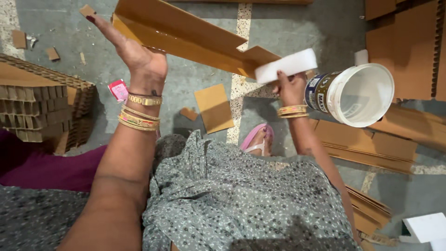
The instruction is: The person sits on the floor and wipes the surface of long, orange-brown wooden planks with a white sponge. They repeatedly dip the sponge into a white bucket of liquid and apply it to the wood, handling the planks one at a time.
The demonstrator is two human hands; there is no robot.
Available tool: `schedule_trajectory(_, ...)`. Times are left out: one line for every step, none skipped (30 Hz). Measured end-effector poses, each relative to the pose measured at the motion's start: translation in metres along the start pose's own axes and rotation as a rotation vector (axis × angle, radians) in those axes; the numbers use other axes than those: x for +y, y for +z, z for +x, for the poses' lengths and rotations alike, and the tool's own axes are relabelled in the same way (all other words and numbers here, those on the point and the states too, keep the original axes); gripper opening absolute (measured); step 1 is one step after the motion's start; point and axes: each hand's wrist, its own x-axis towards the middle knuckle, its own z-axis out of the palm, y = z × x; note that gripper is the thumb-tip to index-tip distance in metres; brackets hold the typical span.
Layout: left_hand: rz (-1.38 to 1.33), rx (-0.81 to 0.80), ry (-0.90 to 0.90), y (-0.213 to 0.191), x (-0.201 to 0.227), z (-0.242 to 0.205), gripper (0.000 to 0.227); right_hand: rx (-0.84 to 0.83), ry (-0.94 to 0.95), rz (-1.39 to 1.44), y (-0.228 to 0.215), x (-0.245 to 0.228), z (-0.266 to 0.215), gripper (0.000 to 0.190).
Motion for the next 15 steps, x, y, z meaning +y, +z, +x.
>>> schedule_trajectory(0.0,0.019,-0.011,0.007,-0.001,-0.004,0.103,-0.025,0.002,0.014,0.011,-0.01,-0.006,0.02)
schedule_trajectory(0.0,0.038,-0.019,0.014,-0.002,-0.007,0.1,-0.054,0.004,0.028,0.022,-0.02,-0.012,0.016)
schedule_trajectory(0.0,0.058,-0.027,0.021,-0.002,-0.012,0.098,-0.065,0.007,0.037,0.033,-0.029,-0.019,0.014)
schedule_trajectory(-0.005,0.045,-0.021,0.029,-0.003,-0.016,0.096,-0.081,0.007,0.045,0.043,-0.039,-0.027,0.012)
schedule_trajectory(-0.01,0.031,-0.015,0.037,-0.004,-0.021,0.094,-0.096,0.007,0.054,0.052,-0.05,-0.034,0.011)
schedule_trajectory(-0.013,0.019,-0.009,0.045,-0.005,-0.026,0.093,-0.127,-0.029,0.041,0.059,-0.06,-0.04,0.011)
schedule_trajectory(0.0,0.03,0.001,0.053,-0.006,-0.03,0.092,-0.158,-0.065,0.028,0.065,-0.071,-0.046,0.012)
schedule_trajectory(0.013,0.041,0.009,0.061,-0.007,-0.035,0.092,-0.186,-0.1,0.015,0.069,-0.08,-0.053,0.014)
schedule_trajectory(0.026,0.052,0.017,0.068,-0.008,-0.039,0.091,-0.209,-0.128,0.015,0.072,-0.089,-0.059,0.011)
schedule_trajectory(0.01,0.033,0.003,0.074,-0.009,-0.043,0.09,-0.227,-0.155,0.014,0.072,-0.098,-0.064,0.008)
schedule_trajectory(-0.006,0.014,-0.012,0.08,-0.009,-0.048,0.089,-0.246,-0.183,0.013,0.073,-0.103,-0.068,0.006)
schedule_trajectory(-0.022,-0.005,-0.026,0.085,-0.009,-0.051,0.088,-0.237,-0.193,0.008,0.074,-0.107,-0.073,0.005)
schedule_trajectory(-0.035,-0.024,-0.043,0.089,-0.009,-0.054,0.089,-0.229,-0.202,0.004,0.074,-0.108,-0.076,0.006)
schedule_trajectory(-0.049,-0.043,-0.059,0.091,-0.009,-0.056,0.09,-0.222,-0.213,-0.001,0.073,-0.108,-0.076,0.006)
schedule_trajectory(-0.063,-0.061,-0.075,0.093,-0.008,-0.057,0.091,-0.199,-0.223,0.02,0.072,-0.105,-0.075,0.009)
